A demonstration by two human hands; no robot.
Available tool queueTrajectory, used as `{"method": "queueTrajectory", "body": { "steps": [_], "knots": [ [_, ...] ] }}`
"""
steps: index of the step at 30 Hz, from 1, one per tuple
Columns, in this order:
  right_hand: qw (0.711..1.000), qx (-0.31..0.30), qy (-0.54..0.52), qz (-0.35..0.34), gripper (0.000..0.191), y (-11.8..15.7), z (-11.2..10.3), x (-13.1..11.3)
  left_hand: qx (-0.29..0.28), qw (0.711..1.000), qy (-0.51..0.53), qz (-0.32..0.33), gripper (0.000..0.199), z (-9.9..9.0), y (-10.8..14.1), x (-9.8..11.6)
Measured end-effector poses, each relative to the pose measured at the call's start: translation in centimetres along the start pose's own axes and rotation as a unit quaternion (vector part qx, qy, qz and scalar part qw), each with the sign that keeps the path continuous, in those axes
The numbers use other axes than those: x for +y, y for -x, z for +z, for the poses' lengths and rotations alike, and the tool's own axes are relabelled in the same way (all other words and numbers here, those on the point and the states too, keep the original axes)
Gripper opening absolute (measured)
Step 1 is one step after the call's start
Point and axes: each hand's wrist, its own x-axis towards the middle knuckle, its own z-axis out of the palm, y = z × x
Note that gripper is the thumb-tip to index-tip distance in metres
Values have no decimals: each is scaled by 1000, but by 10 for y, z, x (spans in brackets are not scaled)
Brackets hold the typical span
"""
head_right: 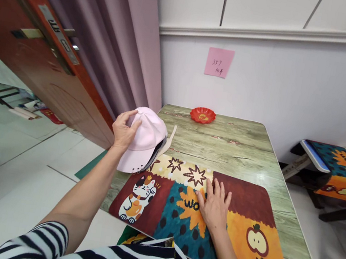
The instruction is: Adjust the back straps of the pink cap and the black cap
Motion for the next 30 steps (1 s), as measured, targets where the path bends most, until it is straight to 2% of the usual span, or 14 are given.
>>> {"method": "queueTrajectory", "body": {
  "steps": [4,7,11,14,16,17,19,21,22,23,24,26,28,30],
  "knots": [
    [1000,3,-10,-2,68,0,-1,0,24,1000,11,6,34,-7,-7,8],
    [1000,3,-27,-1,68,1,0,0,35,999,31,16,35,-16,-15,23],
    [994,17,-103,7,68,1,-3,1,39,995,74,59,33,-32,-18,65],
    [968,15,-250,23,74,-8,-19,-5,13,986,139,89,34,-35,-11,102],
    [914,-15,-403,44,79,-22,-37,-16,-16,977,195,85,35,-29,0,123],
    [866,-45,-496,53,76,-30,-48,-23,-31,970,227,75,34,-24,7,132],
    [724,-126,-677,47,67,-48,-72,-41,-62,952,297,39,33,-9,22,145],
    [581,-150,-798,51,67,-66,-93,-56,-93,929,357,-7,34,7,39,153],
    [526,-141,-837,55,69,-73,-102,-62,-107,920,377,-30,34,14,47,155],
    [484,-130,-863,65,68,-80,-109,-65,-120,911,390,-51,35,21,55,156],
    [454,-133,-878,76,65,-84,-114,-65,-133,904,399,-70,37,26,62,156],
    [415,-143,-893,98,61,-90,-119,-61,-160,889,416,-107,45,34,72,151],
    [392,-150,-901,111,58,-91,-119,-53,-183,869,431,-161,59,39,78,141],
    [387,-140,-904,115,58,-88,-117,-47,-211,837,429,-266,67,44,82,128]
  ]
}}
